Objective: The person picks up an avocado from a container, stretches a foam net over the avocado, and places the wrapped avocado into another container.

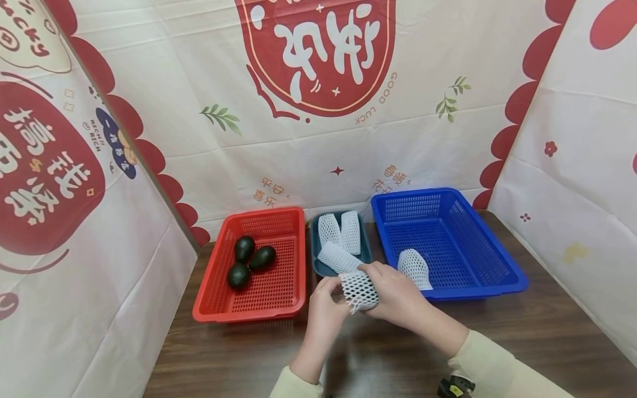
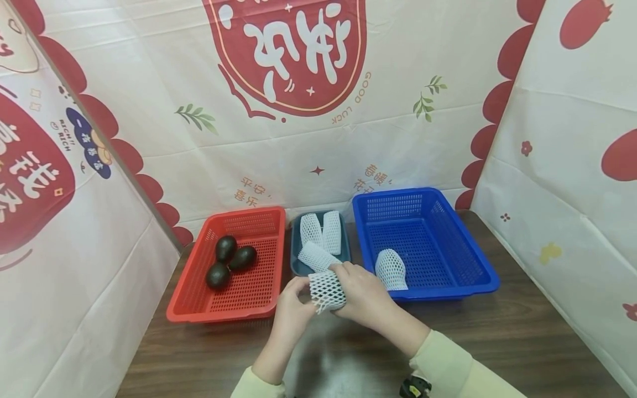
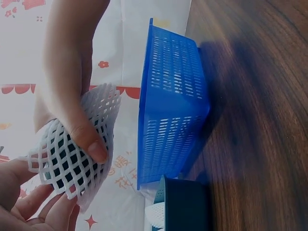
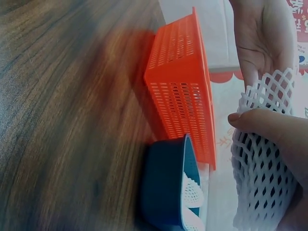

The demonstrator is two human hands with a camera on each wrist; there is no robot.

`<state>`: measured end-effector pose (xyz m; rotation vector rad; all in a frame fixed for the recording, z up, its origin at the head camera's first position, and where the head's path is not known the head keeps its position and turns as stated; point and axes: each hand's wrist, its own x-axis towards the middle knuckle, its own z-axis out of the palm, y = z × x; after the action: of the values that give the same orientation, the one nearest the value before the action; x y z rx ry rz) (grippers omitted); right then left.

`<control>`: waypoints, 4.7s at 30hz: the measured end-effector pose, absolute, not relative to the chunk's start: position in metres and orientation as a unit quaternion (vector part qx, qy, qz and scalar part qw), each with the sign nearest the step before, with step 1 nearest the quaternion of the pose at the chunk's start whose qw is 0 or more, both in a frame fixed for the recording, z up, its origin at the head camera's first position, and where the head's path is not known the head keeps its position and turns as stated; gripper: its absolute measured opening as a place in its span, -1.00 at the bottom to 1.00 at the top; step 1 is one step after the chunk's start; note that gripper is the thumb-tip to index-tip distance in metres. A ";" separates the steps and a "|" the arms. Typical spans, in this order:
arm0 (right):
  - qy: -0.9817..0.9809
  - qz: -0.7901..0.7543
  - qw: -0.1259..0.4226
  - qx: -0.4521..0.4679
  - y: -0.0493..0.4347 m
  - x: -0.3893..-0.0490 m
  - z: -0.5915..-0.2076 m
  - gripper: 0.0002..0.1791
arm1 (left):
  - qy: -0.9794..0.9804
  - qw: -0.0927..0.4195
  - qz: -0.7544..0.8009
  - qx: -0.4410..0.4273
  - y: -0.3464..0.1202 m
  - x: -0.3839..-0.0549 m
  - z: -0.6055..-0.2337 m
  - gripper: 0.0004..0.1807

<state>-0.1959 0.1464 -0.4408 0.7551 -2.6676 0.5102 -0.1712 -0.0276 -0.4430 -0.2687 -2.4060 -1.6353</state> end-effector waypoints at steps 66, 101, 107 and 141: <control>-0.933 0.321 -0.116 -0.113 0.317 -0.265 -0.467 0.24 | -0.918 0.064 -0.079 -0.383 0.077 -0.221 -0.471 -0.74; -0.936 0.296 -0.170 -0.087 0.310 -0.276 -0.480 0.13 | -0.920 0.073 -0.094 -0.374 0.078 -0.222 -0.472 -0.77; -0.934 0.296 -0.179 -0.088 0.312 -0.275 -0.477 0.05 | -0.921 0.068 -0.092 -0.373 0.078 -0.222 -0.472 -0.76; -0.983 0.163 -0.082 0.007 0.296 -0.252 -0.439 -0.12 | -0.929 0.080 -0.156 -0.327 0.048 -0.221 -0.439 -0.69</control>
<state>-0.2519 0.2963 -0.4385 0.0221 -3.2612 0.5422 -0.2206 0.0477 -0.4390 -0.9797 -2.7779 -0.4664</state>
